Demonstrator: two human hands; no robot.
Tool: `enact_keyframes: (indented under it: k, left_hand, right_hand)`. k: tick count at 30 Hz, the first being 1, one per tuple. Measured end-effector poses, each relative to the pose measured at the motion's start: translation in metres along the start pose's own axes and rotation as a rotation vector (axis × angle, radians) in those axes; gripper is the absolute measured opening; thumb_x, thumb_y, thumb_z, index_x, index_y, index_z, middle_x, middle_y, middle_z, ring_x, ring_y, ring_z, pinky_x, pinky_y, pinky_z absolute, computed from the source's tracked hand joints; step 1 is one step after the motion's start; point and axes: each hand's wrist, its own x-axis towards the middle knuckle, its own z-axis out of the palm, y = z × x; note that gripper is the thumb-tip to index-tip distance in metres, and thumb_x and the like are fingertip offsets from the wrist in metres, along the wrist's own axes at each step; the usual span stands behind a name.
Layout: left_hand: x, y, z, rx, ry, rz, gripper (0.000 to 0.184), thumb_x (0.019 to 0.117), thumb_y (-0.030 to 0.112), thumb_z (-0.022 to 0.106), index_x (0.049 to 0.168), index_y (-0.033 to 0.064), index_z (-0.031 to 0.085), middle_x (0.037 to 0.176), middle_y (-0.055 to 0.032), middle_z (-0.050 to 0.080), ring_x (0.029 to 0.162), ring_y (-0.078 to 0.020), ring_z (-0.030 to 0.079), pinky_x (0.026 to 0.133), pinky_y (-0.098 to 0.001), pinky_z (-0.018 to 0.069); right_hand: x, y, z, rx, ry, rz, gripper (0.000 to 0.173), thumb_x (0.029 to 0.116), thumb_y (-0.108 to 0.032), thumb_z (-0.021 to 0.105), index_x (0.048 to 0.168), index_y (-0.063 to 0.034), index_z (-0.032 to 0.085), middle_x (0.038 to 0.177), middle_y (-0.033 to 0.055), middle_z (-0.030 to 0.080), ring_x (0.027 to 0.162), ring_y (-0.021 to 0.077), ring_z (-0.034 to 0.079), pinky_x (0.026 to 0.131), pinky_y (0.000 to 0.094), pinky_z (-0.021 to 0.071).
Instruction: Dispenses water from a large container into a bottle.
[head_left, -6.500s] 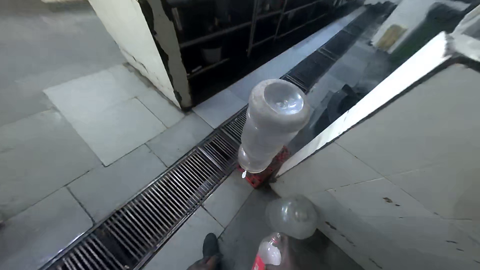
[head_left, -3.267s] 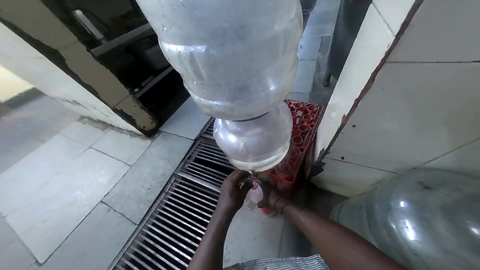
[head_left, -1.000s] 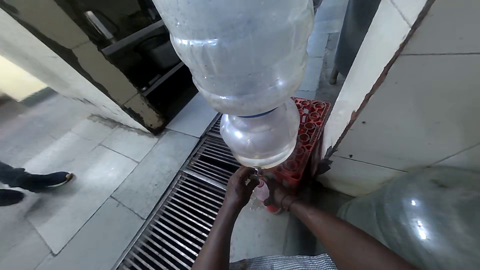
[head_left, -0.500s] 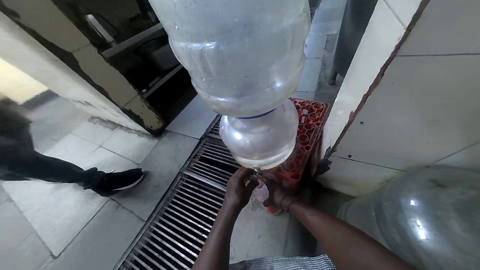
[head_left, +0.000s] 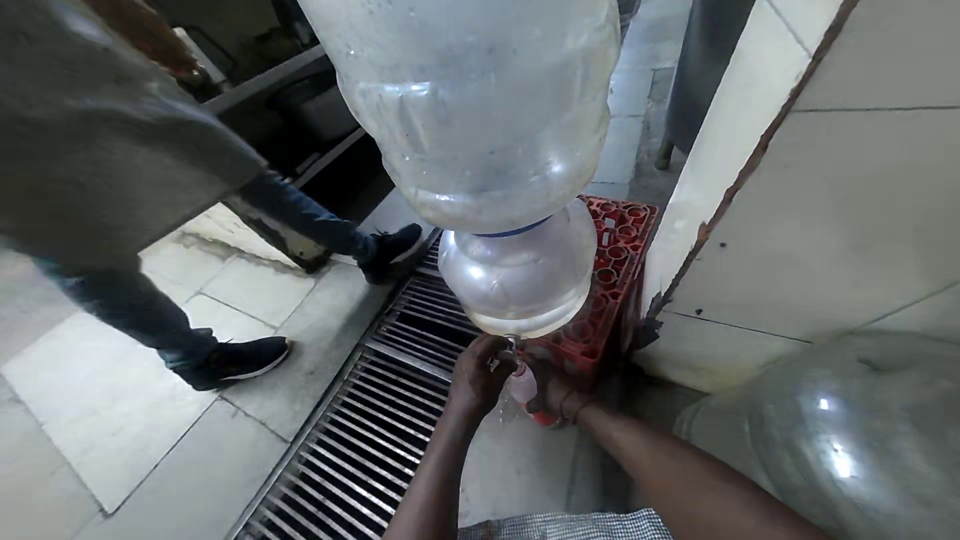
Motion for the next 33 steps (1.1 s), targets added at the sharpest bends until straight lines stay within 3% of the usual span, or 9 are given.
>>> enact_keyframes:
  k: [9, 15, 21, 33]
  left_hand:
    - [0.0002, -0.0018, 0.0008, -0.002, 0.006, 0.011, 0.022, 0.0859, 0.007, 0.080, 0.107, 0.0061, 0.073, 0.106, -0.0082, 0.071, 0.094, -0.0181, 0.070, 0.087, -0.0404, 0.0594]
    - [0.0000, -0.0007, 0.0008, 0.019, 0.011, 0.019, 0.021, 0.0865, 0.006, 0.079, 0.107, 0.0060, 0.073, 0.106, -0.0080, 0.071, 0.092, -0.0180, 0.069, 0.085, -0.0396, 0.0595]
    - [-0.0001, -0.0038, 0.0018, 0.001, 0.013, 0.029, 0.022, 0.0869, 0.007, 0.079, 0.108, 0.0055, 0.073, 0.105, -0.0091, 0.071, 0.091, -0.0190, 0.069, 0.083, -0.0409, 0.0597]
    - [0.0013, -0.0091, 0.0027, -0.034, 0.013, 0.056, 0.021, 0.0863, 0.009, 0.080, 0.106, 0.0060, 0.073, 0.105, -0.0075, 0.071, 0.094, -0.0162, 0.070, 0.087, -0.0386, 0.0593]
  right_hand:
    - [-0.0017, 0.0007, 0.0001, -0.006, 0.006, -0.017, 0.104, 0.0753, -0.022, 0.089, 0.161, -0.0213, 0.030, 0.145, 0.0240, 0.051, 0.129, 0.0413, 0.056, 0.105, 0.0562, 0.0479]
    - [-0.0011, 0.0002, 0.0006, -0.001, 0.025, -0.038, 0.102, 0.0749, -0.021, 0.089, 0.160, -0.0159, 0.033, 0.147, 0.0212, 0.052, 0.133, 0.0368, 0.054, 0.110, 0.0527, 0.0453]
    - [-0.0027, -0.0011, 0.0001, 0.038, 0.049, -0.041, 0.101, 0.0721, -0.017, 0.091, 0.158, -0.0154, 0.037, 0.148, 0.0221, 0.051, 0.131, 0.0399, 0.056, 0.106, 0.0567, 0.0476]
    - [0.0005, 0.0005, 0.0020, -0.025, 0.023, -0.016, 0.104, 0.0763, -0.023, 0.089, 0.161, -0.0181, 0.029, 0.148, 0.0228, 0.050, 0.131, 0.0399, 0.055, 0.105, 0.0555, 0.0480]
